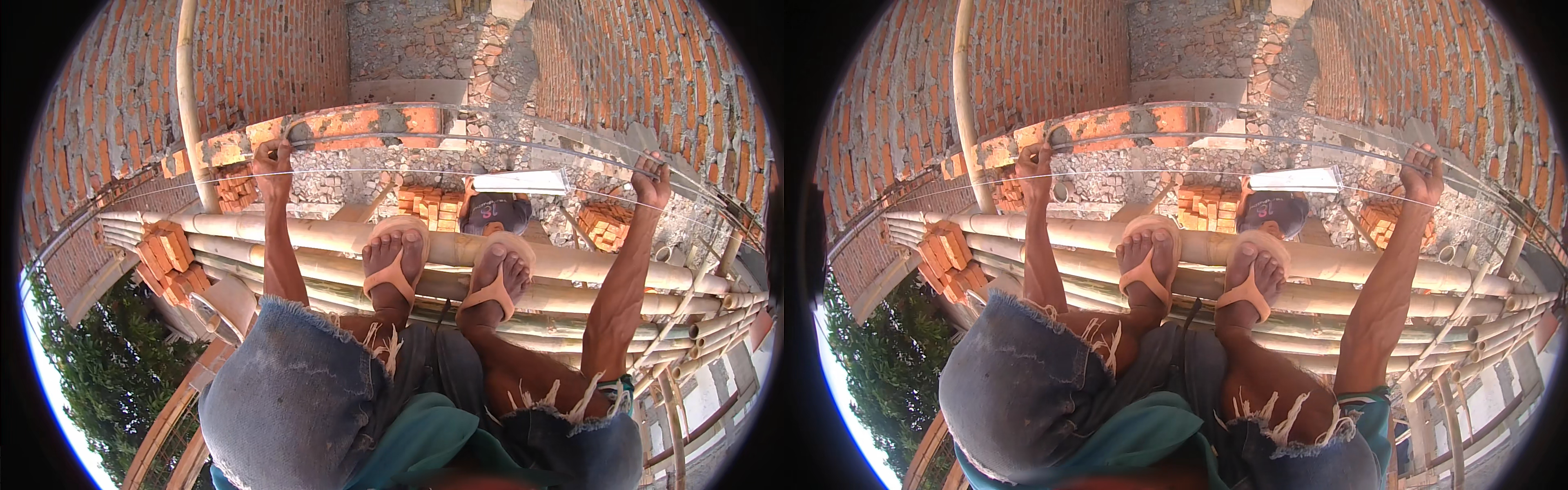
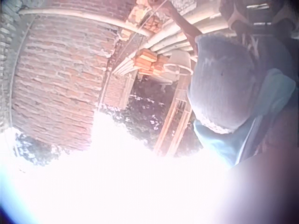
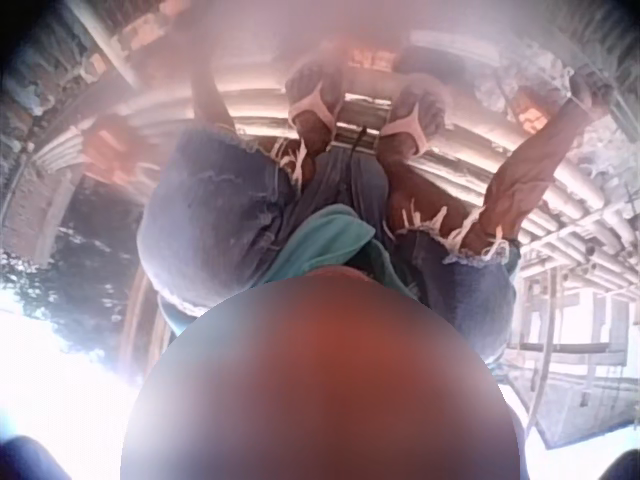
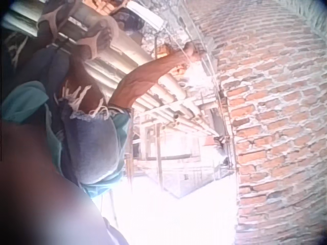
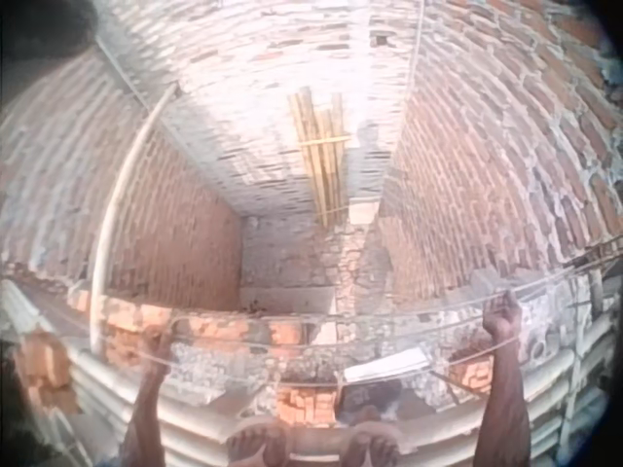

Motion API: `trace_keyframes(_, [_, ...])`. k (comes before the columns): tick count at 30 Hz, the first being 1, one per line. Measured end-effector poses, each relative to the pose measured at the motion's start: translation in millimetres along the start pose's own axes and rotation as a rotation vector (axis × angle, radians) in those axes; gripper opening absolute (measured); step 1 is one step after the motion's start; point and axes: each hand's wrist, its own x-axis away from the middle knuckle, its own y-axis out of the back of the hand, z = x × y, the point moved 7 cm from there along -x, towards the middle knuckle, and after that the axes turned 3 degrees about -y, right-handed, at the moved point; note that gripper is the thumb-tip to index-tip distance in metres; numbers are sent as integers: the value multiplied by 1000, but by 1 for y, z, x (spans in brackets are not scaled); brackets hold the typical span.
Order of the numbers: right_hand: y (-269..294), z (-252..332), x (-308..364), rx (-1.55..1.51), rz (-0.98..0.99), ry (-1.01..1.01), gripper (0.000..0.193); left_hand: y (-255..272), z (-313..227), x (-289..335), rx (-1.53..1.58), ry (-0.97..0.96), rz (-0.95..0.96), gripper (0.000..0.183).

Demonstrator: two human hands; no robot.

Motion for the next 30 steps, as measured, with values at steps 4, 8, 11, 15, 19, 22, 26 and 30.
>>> trace_keyframes(4, [1,-1,1,-59,-15,1,23,1,-4,1,-25,-57,25,31])
trace_keyframes(8, [5,2,-3,-92,-58,-21,24,4,-9,0,-62,-94,48,29])
trace_keyframes(11, [6,4,-6,-141,-28,-54,25,4,-13,0,-85,-105,61,28])
trace_keyframes(15, [13,9,-10,-89,-45,-33,27,3,-10,1,8,-20,110,29])
trace_keyframes(19, [7,6,-11,-186,22,-100,27,5,-4,1,138,67,122,33])
trace_keyframes(22, [7,10,-9,-92,-27,-53,28,5,2,-2,214,94,139,29])
trace_keyframes(26, [4,9,-8,-138,-3,-59,25,1,5,-7,195,81,162,27])
trace_keyframes(30, [6,5,-12,-138,-6,-80,22,3,-2,-7,106,57,114,33])
